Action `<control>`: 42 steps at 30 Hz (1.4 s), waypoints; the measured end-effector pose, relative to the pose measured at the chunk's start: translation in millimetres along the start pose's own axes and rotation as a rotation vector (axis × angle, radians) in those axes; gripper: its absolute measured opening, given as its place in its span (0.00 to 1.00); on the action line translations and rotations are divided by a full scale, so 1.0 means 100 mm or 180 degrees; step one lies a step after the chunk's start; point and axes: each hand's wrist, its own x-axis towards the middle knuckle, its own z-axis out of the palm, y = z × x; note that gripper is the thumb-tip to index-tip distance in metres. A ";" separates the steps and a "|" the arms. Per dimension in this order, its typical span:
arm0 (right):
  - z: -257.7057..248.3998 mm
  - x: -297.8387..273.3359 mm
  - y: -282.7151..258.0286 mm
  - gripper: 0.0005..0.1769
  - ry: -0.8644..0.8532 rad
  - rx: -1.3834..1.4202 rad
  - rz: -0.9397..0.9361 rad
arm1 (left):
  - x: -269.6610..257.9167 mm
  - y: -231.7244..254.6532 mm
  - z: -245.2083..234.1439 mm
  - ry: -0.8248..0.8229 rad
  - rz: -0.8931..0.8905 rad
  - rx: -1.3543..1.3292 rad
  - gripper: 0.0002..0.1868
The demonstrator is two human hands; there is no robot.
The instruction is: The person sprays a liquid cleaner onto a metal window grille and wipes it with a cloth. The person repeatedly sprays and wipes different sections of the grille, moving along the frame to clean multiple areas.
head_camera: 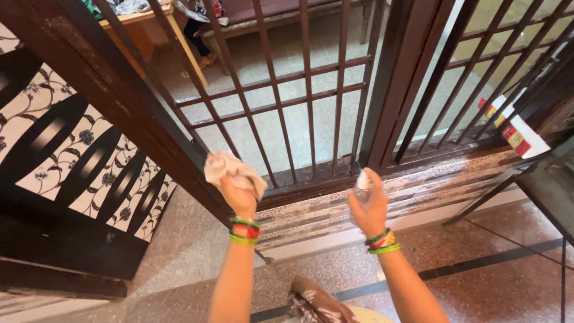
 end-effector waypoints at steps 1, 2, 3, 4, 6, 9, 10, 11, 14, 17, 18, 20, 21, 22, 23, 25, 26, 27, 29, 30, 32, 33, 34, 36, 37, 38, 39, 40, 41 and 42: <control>0.09 -0.02 -0.05 0.33 -0.0138 -0.0097 -0.0003 | -0.14 0.02 0.02 -0.0080 -0.0198 -0.0041 0.24; 0.18 -0.03 -0.10 0.33 -0.0287 -0.0186 -0.0016 | -0.26 0.05 0.04 -0.0154 -0.0380 -0.0081 0.24; 0.26 -0.06 -0.16 0.32 -0.0291 -0.0174 -0.0193 | -0.36 0.07 0.07 -0.0229 -0.0562 -0.0121 0.24; 0.35 -0.10 -0.23 0.31 -0.0294 -0.0151 -0.0375 | -0.43 0.08 0.10 -0.0117 -0.0665 -0.0016 0.25; 0.48 -0.12 -0.31 0.30 -0.0399 -0.0095 -0.0512 | -0.52 0.09 0.16 0.0105 -0.0874 0.0190 0.26; 0.57 -0.14 -0.39 0.32 -0.0555 -0.0097 -0.0452 | -0.55 0.11 0.17 0.0343 -0.0812 0.0157 0.25; 0.58 -0.13 -0.40 0.31 -0.0515 -0.0159 -0.0494 | -0.54 0.12 0.14 0.0292 -0.0751 0.0161 0.25; 0.57 -0.12 -0.40 0.31 -0.0475 -0.0220 -0.0535 | -0.52 0.12 0.11 0.0242 -0.0689 0.0166 0.25; 0.53 -0.03 -0.39 0.31 -0.0499 -0.0051 -0.0147 | -0.32 0.13 -0.02 0.0345 -0.0560 0.0162 0.23; 0.46 0.04 -0.38 0.31 -0.0562 -0.0329 -0.0271 | 0.07 0.15 -0.08 0.0091 -0.0124 0.0217 0.19; 0.43 0.04 -0.38 0.31 -0.0474 -0.0317 -0.0367 | 0.20 0.14 -0.05 -0.0076 0.0077 0.0248 0.18; 0.36 0.05 -0.39 0.29 -0.0294 -0.0291 -0.0568 | 0.38 0.08 0.10 0.0052 0.0405 0.0892 0.18; 0.33 0.07 -0.38 0.30 -0.0421 -0.0244 -0.0405 | 0.46 0.05 0.19 0.0113 0.0573 0.1212 0.18; 0.29 0.07 -0.37 0.32 -0.0545 -0.0204 -0.0225 | 0.50 0.01 0.30 0.0042 0.0531 0.1290 0.19; 0.25 0.07 -0.35 0.33 -0.0667 -0.0162 -0.0043 | 0.50 -0.06 0.42 -0.0029 0.0488 0.1368 0.19; 0.18 0.01 -0.31 0.35 -0.0829 -0.0338 0.0254 | 0.53 -0.15 0.57 -0.0076 0.0690 0.2036 0.18; 0.14 0.01 -0.27 0.36 -0.0906 -0.0425 0.0388 | 0.57 -0.20 0.61 -0.0042 0.0971 0.2603 0.17; 0.11 0.00 -0.24 0.36 -0.0943 -0.0387 0.0533 | 0.61 -0.24 0.62 -0.0008 0.1259 0.3167 0.17; 0.04 -0.06 -0.18 0.38 -0.1027 -0.0298 0.0832 | 0.62 -0.29 0.48 -0.0014 0.1122 0.3535 0.18; 0.01 -0.08 -0.14 0.38 -0.0928 -0.0127 0.0839 | 0.64 -0.32 0.36 -0.0019 0.1073 0.3713 0.19; -0.06 -0.14 -0.08 0.39 -0.0745 0.0213 0.0841 | 0.56 -0.43 0.09 0.0076 0.0875 0.3378 0.16; -0.09 -0.17 -0.05 0.39 -0.0786 0.0239 0.0954 | 0.49 -0.49 -0.07 0.0133 0.0777 0.3212 0.15; -0.12 -0.19 -0.01 0.39 -0.0821 0.0270 0.1066 | 0.40 -0.52 -0.24 -0.0075 0.0808 0.3343 0.16; -0.18 -0.23 0.06 0.40 -0.0904 0.0320 0.1291 | 0.21 -0.60 -0.52 -0.0213 0.0762 0.3562 0.17; -0.19 -0.25 0.09 0.40 -0.0952 0.0340 0.1403 | 0.11 -0.67 -0.63 -0.0141 0.0683 0.3653 0.17; -0.20 -0.28 0.12 0.40 -0.1005 0.0369 0.1520 | 0.01 -0.70 -0.72 -0.0070 0.0605 0.3756 0.17; -0.20 -0.29 0.14 0.40 -0.1041 0.0316 0.1541 | -0.07 -0.72 -0.79 -0.0197 0.0573 0.3808 0.18; -0.22 -0.31 0.17 0.40 -0.1107 0.0258 0.1563 | -0.20 -0.71 -0.84 -0.0296 0.0533 0.3866 0.19; -0.23 -0.34 0.18 0.40 -0.1174 0.0199 0.1584 | -0.32 -0.68 -0.88 -0.0395 0.0492 0.3924 0.21; -0.26 -0.35 0.20 0.41 -0.1031 0.0158 0.1282 | -0.45 -0.67 -0.90 -0.0432 0.0680 0.4225 0.20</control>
